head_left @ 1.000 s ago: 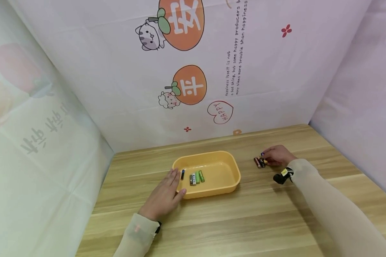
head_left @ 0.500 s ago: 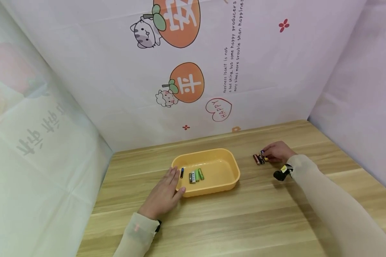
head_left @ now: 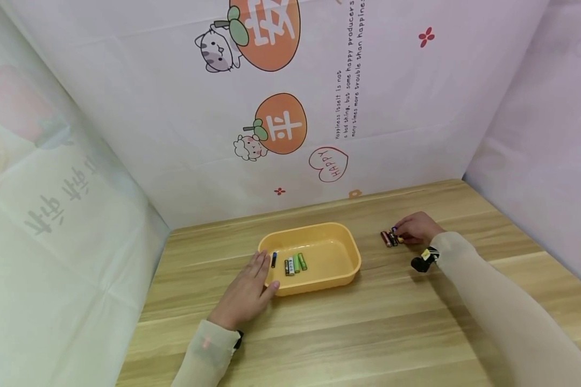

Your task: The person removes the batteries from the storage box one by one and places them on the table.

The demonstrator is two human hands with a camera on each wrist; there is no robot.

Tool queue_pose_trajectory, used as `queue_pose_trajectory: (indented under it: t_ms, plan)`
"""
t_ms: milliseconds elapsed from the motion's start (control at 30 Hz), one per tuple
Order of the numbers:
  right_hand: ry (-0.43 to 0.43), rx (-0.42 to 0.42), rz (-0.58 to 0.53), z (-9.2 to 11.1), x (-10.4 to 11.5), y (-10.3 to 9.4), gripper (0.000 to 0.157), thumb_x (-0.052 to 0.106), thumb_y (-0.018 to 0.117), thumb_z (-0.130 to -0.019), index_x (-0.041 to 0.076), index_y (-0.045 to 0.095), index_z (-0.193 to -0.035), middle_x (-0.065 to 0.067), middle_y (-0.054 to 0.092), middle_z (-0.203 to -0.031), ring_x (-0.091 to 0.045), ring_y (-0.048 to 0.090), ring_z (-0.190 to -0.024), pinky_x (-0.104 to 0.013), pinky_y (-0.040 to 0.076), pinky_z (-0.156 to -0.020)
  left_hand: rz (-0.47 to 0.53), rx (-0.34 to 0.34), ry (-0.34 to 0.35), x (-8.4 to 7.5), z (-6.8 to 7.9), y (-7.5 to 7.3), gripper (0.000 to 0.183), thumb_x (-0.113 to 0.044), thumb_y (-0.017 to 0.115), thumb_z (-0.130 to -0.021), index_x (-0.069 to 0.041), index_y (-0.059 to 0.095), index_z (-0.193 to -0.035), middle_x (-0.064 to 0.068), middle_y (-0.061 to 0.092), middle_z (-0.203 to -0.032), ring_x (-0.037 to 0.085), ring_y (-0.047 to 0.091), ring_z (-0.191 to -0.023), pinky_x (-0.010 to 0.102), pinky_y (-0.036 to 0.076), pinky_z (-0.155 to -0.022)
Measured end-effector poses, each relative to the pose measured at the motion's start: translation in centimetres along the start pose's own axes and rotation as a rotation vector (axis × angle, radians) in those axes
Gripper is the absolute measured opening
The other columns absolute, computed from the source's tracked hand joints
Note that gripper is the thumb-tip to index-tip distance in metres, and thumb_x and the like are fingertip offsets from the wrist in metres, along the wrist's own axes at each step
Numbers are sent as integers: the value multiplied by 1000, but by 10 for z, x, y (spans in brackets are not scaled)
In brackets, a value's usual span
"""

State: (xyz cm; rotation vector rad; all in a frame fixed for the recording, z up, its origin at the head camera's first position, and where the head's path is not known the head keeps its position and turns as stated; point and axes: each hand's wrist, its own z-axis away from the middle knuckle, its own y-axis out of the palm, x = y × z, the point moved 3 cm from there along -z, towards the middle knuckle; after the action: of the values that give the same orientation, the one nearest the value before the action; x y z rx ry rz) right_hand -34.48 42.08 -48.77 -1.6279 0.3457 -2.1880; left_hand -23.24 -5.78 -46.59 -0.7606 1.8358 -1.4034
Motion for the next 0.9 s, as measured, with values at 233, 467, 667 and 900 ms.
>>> queue_pose_trajectory:
  t_ms: [233,467,667,900]
  plan:
    - [11,-1,-6,-1,0,2,41,6,66,-90,-13,56,-125,-10,66,-100,-16,61,-82,-35,57,-73,-7,-8,1,1,0,1,76,-55,27,-103,2,24,-152,16,20,-159,29,12,-147,43,21,-115]
    - [12,7,1,-1,0,4,39,6,66,-90,-13,58,-123,-12,66,-101,-18,61,-84,-34,57,-73,-3,5,-13,1,1,1,77,-57,25,-103,1,22,-153,14,18,-160,28,11,-147,41,18,-115]
    - [8,11,14,4,3,5,38,6,65,-91,-13,58,-123,-14,65,-105,-22,61,-88,-36,57,-75,0,-2,-8,1,1,1,76,-56,26,-103,2,23,-152,14,19,-159,28,13,-147,42,20,-115]
    - [-6,24,43,4,6,3,39,7,64,-92,-14,57,-124,-13,67,-102,-19,63,-85,-36,57,-74,0,13,-17,2,0,2,76,-57,24,-103,0,21,-153,13,16,-160,26,10,-147,40,17,-116]
